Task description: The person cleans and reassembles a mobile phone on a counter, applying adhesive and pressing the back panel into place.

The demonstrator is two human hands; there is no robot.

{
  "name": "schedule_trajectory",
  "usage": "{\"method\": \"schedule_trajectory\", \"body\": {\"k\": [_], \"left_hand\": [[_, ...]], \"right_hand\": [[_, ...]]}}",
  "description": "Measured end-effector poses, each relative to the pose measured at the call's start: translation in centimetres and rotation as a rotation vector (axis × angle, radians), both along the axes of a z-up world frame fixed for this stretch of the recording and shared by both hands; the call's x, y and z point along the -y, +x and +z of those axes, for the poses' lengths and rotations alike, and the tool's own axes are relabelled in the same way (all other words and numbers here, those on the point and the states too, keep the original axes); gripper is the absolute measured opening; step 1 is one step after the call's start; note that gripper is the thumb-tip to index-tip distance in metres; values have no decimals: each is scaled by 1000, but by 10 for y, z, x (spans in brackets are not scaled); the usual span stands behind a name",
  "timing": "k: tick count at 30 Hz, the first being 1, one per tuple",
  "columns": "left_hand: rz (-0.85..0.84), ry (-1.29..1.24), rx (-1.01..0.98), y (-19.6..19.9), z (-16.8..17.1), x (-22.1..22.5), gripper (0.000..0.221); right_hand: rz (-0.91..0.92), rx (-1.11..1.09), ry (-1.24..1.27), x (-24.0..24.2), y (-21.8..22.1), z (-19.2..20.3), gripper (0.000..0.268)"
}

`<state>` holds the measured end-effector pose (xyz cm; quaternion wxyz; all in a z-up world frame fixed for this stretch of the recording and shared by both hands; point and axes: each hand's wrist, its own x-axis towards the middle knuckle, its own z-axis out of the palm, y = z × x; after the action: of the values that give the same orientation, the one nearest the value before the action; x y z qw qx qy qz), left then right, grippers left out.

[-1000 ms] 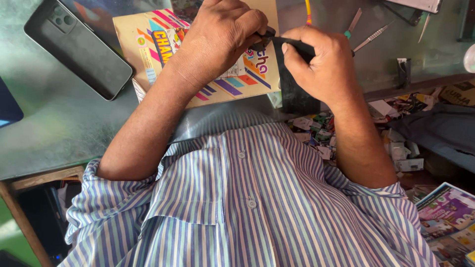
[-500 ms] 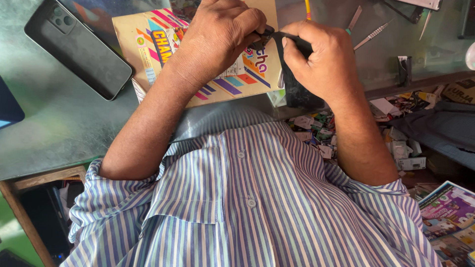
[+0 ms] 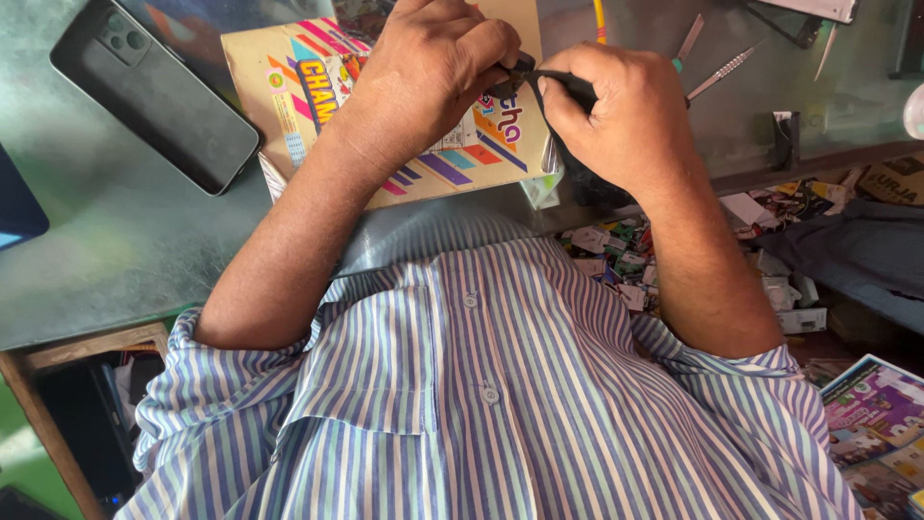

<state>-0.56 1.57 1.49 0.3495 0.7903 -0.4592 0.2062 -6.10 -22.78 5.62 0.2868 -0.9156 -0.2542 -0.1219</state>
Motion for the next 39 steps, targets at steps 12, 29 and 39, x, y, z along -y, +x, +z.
{"method": "schedule_trajectory", "body": {"k": [12, 29, 39], "left_hand": [[-25, -18, -5, 2, 0, 0, 13], [-39, -43, -56, 2, -5, 2, 10], [-2, -15, 20, 0, -5, 1, 11]], "right_hand": [[-62, 82, -63, -5, -9, 2, 4], [-42, 29, -44, 0, -10, 5, 4], [-6, 52, -63, -2, -12, 5, 5]]}}
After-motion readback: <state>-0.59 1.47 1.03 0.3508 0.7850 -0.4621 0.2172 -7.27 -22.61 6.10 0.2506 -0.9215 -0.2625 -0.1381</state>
